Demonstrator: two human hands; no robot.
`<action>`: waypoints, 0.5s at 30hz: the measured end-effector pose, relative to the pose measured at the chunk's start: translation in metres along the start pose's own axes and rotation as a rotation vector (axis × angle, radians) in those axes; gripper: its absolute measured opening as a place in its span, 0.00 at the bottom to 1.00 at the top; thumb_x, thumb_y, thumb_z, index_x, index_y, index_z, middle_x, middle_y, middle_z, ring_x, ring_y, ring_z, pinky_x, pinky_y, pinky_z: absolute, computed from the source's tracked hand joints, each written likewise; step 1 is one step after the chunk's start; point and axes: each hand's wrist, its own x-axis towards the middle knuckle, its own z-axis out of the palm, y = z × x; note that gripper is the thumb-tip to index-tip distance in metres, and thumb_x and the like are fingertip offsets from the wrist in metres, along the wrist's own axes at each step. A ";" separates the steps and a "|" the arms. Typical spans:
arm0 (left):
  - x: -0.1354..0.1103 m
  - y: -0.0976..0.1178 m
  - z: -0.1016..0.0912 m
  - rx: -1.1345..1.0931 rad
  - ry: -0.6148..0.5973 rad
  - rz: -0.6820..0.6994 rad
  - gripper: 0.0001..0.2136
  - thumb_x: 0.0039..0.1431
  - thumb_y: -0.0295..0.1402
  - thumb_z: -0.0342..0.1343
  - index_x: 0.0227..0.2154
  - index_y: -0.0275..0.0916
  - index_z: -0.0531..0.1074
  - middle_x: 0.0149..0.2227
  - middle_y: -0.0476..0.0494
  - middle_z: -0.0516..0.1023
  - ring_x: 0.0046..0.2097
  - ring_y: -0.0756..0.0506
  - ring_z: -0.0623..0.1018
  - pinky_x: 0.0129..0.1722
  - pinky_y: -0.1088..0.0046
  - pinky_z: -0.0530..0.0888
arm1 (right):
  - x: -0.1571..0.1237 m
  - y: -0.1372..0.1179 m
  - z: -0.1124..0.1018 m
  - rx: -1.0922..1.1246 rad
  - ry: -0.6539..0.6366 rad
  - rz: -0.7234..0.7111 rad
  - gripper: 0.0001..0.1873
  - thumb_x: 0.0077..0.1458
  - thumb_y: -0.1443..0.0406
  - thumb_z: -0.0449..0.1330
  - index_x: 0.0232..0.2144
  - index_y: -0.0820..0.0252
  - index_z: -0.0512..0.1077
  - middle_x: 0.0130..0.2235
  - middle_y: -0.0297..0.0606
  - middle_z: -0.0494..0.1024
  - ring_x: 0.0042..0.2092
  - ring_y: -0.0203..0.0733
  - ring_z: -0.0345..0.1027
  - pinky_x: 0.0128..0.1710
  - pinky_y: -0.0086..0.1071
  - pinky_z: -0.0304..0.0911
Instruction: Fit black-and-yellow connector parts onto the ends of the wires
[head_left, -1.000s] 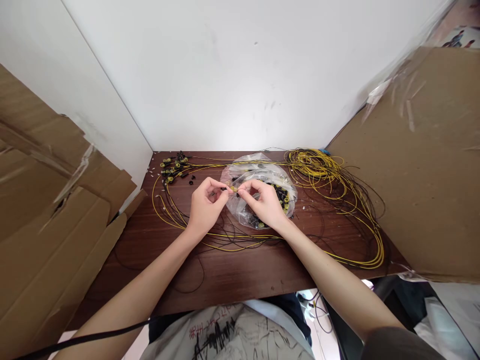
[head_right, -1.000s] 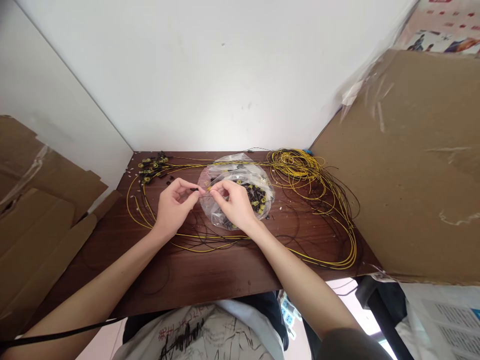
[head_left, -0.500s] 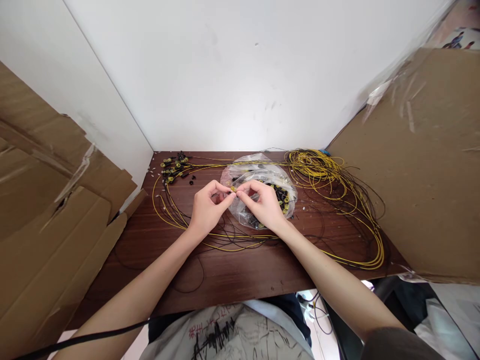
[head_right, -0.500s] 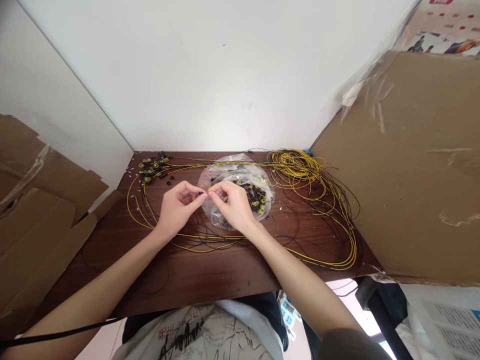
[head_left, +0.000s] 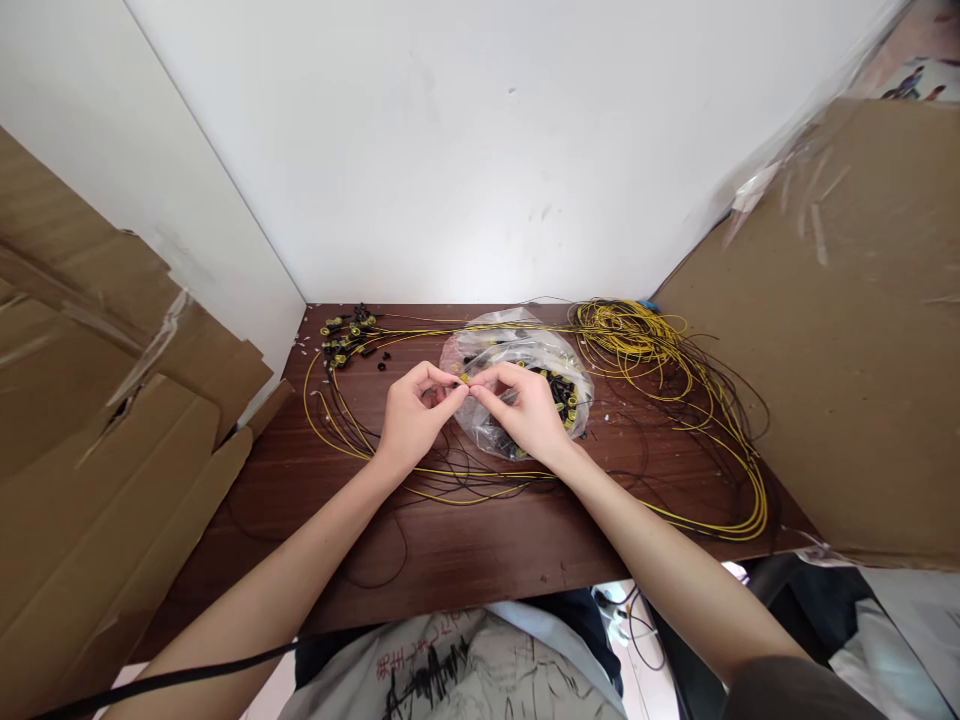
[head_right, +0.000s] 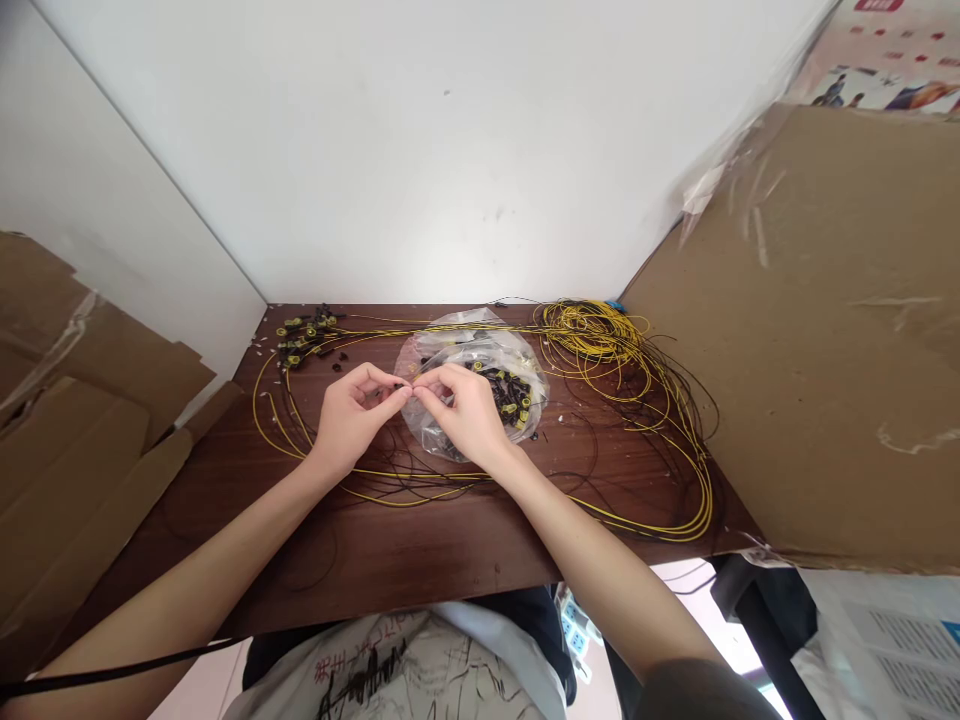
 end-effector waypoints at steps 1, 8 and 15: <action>0.000 0.000 0.000 -0.007 0.002 -0.008 0.09 0.46 0.33 0.63 0.25 0.35 0.68 0.25 0.50 0.72 0.26 0.53 0.68 0.27 0.77 0.64 | 0.000 0.000 0.000 0.002 -0.002 -0.001 0.04 0.54 0.67 0.59 0.31 0.60 0.75 0.29 0.35 0.75 0.31 0.35 0.66 0.32 0.29 0.61; 0.000 0.001 0.000 -0.002 0.027 -0.015 0.09 0.44 0.32 0.63 0.24 0.36 0.68 0.24 0.50 0.72 0.25 0.53 0.68 0.27 0.77 0.64 | -0.003 -0.001 0.003 0.000 -0.024 -0.041 0.03 0.51 0.69 0.61 0.32 0.60 0.74 0.29 0.34 0.73 0.32 0.36 0.67 0.34 0.29 0.63; 0.000 0.002 -0.001 0.020 0.039 0.016 0.08 0.45 0.32 0.62 0.23 0.36 0.69 0.21 0.52 0.68 0.24 0.54 0.64 0.25 0.77 0.61 | -0.004 -0.002 0.006 -0.069 0.005 -0.073 0.02 0.52 0.68 0.61 0.31 0.59 0.73 0.29 0.34 0.73 0.32 0.36 0.66 0.34 0.30 0.62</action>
